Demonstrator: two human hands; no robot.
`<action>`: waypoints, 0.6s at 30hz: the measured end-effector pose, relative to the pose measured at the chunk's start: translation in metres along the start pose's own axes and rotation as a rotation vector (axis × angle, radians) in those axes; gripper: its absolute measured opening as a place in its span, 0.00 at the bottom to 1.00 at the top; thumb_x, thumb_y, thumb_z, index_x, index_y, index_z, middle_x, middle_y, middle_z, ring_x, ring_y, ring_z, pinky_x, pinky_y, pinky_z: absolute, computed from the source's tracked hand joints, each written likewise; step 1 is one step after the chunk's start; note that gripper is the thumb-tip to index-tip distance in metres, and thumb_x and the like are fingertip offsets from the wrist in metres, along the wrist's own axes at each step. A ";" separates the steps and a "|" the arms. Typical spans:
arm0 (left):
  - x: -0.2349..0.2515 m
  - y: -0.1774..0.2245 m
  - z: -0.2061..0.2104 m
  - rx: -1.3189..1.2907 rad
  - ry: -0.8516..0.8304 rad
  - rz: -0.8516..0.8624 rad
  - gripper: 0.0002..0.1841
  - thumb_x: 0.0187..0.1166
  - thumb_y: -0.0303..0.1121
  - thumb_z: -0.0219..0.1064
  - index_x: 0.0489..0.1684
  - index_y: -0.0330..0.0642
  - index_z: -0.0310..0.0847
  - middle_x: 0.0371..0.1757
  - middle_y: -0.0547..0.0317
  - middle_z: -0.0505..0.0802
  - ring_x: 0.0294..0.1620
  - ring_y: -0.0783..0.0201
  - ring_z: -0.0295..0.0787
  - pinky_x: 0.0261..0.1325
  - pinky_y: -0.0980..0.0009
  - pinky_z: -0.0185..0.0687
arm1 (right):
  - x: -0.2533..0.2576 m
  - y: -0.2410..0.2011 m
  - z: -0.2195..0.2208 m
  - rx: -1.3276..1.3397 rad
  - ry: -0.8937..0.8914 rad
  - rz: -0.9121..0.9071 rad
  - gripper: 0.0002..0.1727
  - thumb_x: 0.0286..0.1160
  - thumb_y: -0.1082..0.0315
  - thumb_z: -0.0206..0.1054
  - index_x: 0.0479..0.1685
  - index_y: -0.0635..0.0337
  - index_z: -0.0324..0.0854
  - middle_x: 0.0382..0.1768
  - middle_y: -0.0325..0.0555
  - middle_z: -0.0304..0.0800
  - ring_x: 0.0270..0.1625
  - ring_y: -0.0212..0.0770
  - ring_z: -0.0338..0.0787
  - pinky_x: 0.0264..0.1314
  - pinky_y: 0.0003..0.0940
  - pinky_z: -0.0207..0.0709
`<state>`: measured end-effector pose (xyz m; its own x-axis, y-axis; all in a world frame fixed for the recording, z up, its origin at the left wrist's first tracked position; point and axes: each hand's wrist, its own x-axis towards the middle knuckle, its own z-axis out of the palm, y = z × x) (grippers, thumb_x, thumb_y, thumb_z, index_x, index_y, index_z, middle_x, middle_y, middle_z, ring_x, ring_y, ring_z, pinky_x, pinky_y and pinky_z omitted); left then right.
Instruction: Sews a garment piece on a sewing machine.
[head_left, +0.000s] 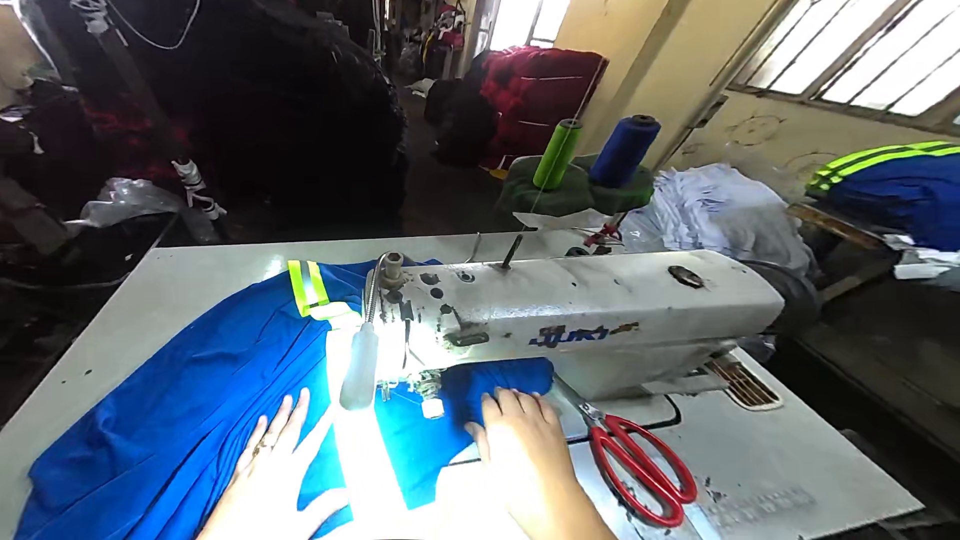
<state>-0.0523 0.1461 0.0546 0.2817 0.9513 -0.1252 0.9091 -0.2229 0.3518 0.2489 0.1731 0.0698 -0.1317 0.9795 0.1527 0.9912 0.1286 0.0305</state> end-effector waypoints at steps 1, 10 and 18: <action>0.003 0.003 -0.001 -0.073 0.081 0.015 0.38 0.82 0.63 0.57 0.89 0.52 0.67 0.95 0.46 0.58 0.96 0.42 0.47 0.92 0.38 0.39 | -0.004 -0.003 -0.001 0.042 0.131 -0.090 0.16 0.71 0.58 0.73 0.46 0.61 0.94 0.50 0.55 0.95 0.58 0.59 0.93 0.66 0.62 0.80; 0.069 0.023 0.012 0.055 0.011 -0.010 0.28 0.89 0.42 0.45 0.90 0.52 0.66 0.92 0.60 0.67 0.94 0.56 0.54 0.94 0.44 0.37 | -0.031 -0.048 0.027 0.397 0.094 -0.607 0.15 0.80 0.68 0.62 0.55 0.49 0.93 0.58 0.39 0.95 0.67 0.44 0.90 0.71 0.44 0.80; 0.063 0.022 0.010 0.022 0.141 0.082 0.27 0.90 0.44 0.46 0.88 0.51 0.68 0.89 0.57 0.72 0.92 0.53 0.61 0.93 0.45 0.45 | -0.005 -0.050 0.003 0.454 -0.005 -0.307 0.16 0.82 0.61 0.61 0.57 0.45 0.94 0.52 0.45 0.95 0.60 0.52 0.92 0.63 0.53 0.83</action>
<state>-0.0114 0.1992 0.0450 0.3106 0.9499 0.0350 0.8918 -0.3040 0.3352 0.1997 0.1622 0.0649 -0.4164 0.8871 0.1992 0.8125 0.4614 -0.3563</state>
